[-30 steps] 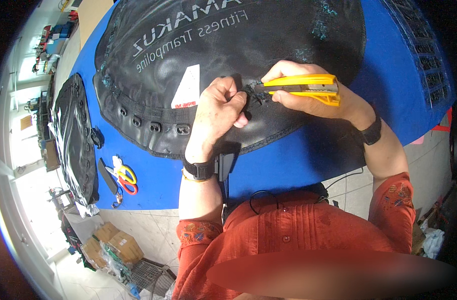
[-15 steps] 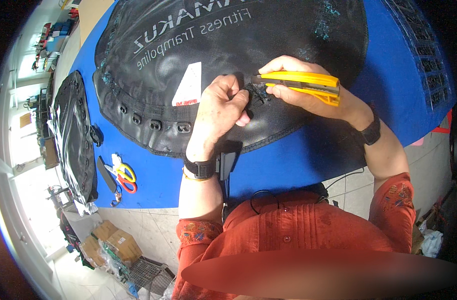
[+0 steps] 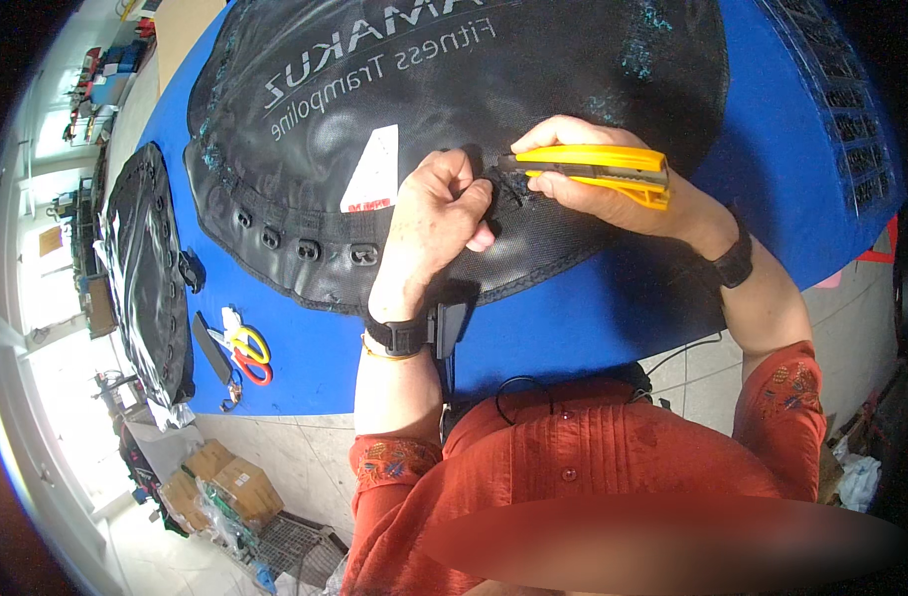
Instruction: Using a utility knife to cut out specific sections of a trampoline mat on a workbench.
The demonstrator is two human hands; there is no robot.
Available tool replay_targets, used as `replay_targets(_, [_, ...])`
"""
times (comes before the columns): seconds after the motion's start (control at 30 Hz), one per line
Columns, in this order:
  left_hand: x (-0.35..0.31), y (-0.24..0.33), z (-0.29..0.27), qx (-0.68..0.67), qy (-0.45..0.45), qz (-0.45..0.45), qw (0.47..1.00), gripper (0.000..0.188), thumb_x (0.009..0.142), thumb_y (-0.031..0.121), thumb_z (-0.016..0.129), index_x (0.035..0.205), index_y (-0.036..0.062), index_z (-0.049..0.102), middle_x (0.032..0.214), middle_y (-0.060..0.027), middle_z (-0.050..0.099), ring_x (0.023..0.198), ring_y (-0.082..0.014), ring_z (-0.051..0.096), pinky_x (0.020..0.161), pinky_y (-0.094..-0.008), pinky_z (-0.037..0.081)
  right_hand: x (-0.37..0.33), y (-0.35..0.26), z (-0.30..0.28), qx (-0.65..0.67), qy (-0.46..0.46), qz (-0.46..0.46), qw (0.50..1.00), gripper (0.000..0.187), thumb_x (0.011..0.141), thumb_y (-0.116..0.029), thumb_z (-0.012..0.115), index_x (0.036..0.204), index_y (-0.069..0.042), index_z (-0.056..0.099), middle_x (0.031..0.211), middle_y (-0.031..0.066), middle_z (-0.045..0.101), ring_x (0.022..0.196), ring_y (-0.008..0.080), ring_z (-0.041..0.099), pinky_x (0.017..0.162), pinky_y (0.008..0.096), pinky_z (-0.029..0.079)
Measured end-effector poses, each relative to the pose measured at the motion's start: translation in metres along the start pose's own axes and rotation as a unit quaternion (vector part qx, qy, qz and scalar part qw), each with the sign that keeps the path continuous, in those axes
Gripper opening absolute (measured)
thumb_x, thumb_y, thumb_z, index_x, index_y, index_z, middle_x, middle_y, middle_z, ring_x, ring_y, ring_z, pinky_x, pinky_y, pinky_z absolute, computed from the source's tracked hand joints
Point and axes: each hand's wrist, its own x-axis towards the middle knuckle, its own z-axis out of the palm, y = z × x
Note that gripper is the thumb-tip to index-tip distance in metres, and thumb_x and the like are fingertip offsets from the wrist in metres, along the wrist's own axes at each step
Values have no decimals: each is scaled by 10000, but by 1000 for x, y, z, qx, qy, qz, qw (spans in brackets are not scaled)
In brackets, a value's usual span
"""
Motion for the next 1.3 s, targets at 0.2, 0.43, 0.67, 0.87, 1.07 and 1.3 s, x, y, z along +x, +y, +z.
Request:
replay_targets(0.2, [0, 1, 0, 5, -1, -1, 1000, 235, 990, 54, 657, 806, 70, 512, 674, -1, 584, 516, -84, 606, 470, -248, 504, -2, -2, -6, -30, -19, -29, 999, 280, 980, -150, 659, 1221, -11, 634, 1003, 51, 673, 922, 101, 631, 822, 270, 506])
replay_targets(0.43, [0, 3, 2, -7, 0, -7, 1000, 240, 987, 45, 657, 800, 72, 508, 662, 7, 565, 515, -85, 601, 469, -249, 501, -2, -13, -14, -55, -58, 29, 996, 279, 961, -150, 672, 1196, -5, 633, 1009, 76, 686, 938, 138, 654, 852, 295, 510])
replay_targets(0.67, [-1, 3, 0, -3, 4, -9, 1000, 234, 983, 51, 663, 801, 72, 517, 655, 7, 568, 516, -83, 605, 475, -249, 489, -3, -7, -14, -89, -48, 5, 995, 287, 929, -134, 678, 1185, -10, 639, 1010, 81, 696, 923, 163, 679, 845, 323, 522])
replay_targets(0.87, [-3, 10, 1, 26, 15, -29, 999, 226, 977, 89, 680, 816, 71, 521, 659, -17, 617, 509, -89, 607, 491, -247, 487, -3, -10, -12, -79, -42, 44, 995, 283, 923, -131, 682, 1181, -22, 641, 1005, 75, 682, 906, 150, 668, 830, 310, 520])
replay_targets(1.07, [-5, 12, 2, 8, 13, -27, 1000, 199, 981, 106, 691, 877, 75, 524, 651, -16, 615, 503, -84, 600, 479, -243, 479, -3, -8, -9, -75, -35, 30, 996, 283, 933, -141, 681, 1187, -24, 637, 1015, 66, 671, 907, 141, 655, 829, 298, 517])
replay_targets(1.3, [-5, 10, 4, -10, 23, 6, 1000, 147, 993, 120, 691, 962, 64, 559, 757, -12, 615, 491, -66, 566, 454, -231, 450, -2, -5, -10, -99, -40, 14, 994, 312, 940, -159, 692, 1211, -19, 624, 1052, 88, 671, 977, 168, 651, 875, 303, 511])
